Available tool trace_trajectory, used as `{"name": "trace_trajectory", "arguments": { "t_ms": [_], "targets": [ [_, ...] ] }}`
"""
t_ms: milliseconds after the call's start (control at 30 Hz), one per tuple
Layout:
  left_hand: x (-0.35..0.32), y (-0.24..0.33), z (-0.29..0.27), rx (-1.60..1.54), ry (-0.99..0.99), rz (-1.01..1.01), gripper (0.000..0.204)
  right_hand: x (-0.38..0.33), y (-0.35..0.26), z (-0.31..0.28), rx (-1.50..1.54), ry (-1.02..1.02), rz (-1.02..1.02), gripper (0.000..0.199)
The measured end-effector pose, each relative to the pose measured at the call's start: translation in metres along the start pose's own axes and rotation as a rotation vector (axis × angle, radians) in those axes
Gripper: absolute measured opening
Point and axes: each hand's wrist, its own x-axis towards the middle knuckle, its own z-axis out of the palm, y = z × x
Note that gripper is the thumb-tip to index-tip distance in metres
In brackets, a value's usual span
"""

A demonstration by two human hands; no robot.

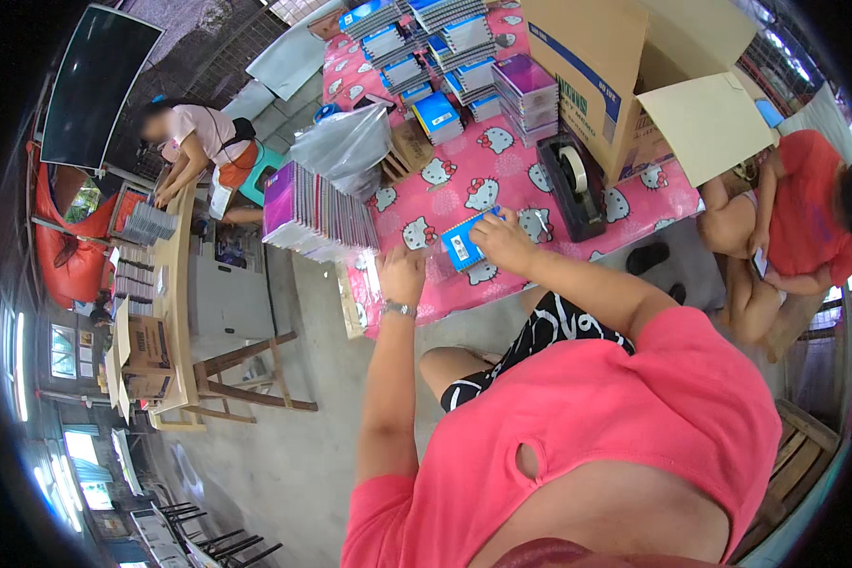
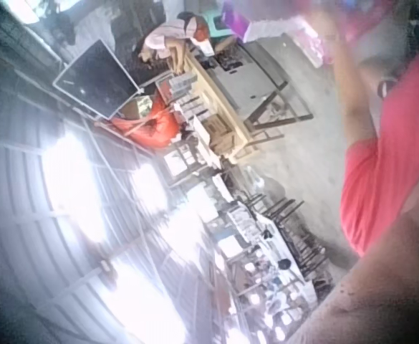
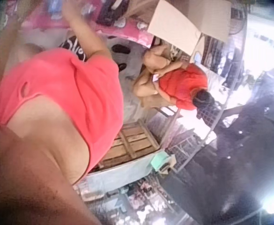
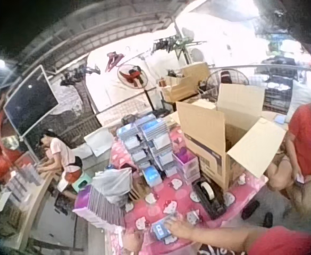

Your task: The person picks up notebooks, places them into plastic bags, and seals the bags using tape from a dispenser.

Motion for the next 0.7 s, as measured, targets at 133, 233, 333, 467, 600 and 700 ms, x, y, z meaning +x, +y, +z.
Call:
{"name": "trace_trajectory", "arguments": {
  "t_ms": [133, 233, 333, 467, 600, 700],
  "targets": [
    [-0.026, 0.031, -0.002, 0.058, 0.249, 0.057, 0.029, -0.003, 0.003, 0.0, 0.025, -0.087, 0.03, 0.01],
    [-0.017, 0.084, -0.015, -0.221, 0.395, 0.208, 0.04, -0.004, 0.006, -0.001, 0.029, -0.028, 0.018, 0.013],
    [0.001, 0.098, 0.014, -0.239, 0.208, 0.127, 0.038, 0.002, 0.001, 0.0, 0.098, -0.046, 0.01, 0.015],
    [0.009, 0.091, 0.04, -0.219, 0.219, 0.103, 0.036, 0.019, 0.009, -0.014, 0.04, -0.171, -0.031, 0.021],
    [0.014, 0.094, 0.039, -0.101, 0.206, 0.133, 0.031, 0.038, 0.044, -0.039, -0.041, -0.253, -0.004, 0.022],
    [0.018, 0.096, 0.034, -0.116, 0.151, 0.124, 0.029, 0.033, 0.069, -0.056, -0.135, -0.197, 0.213, 0.021]
  ]
}}
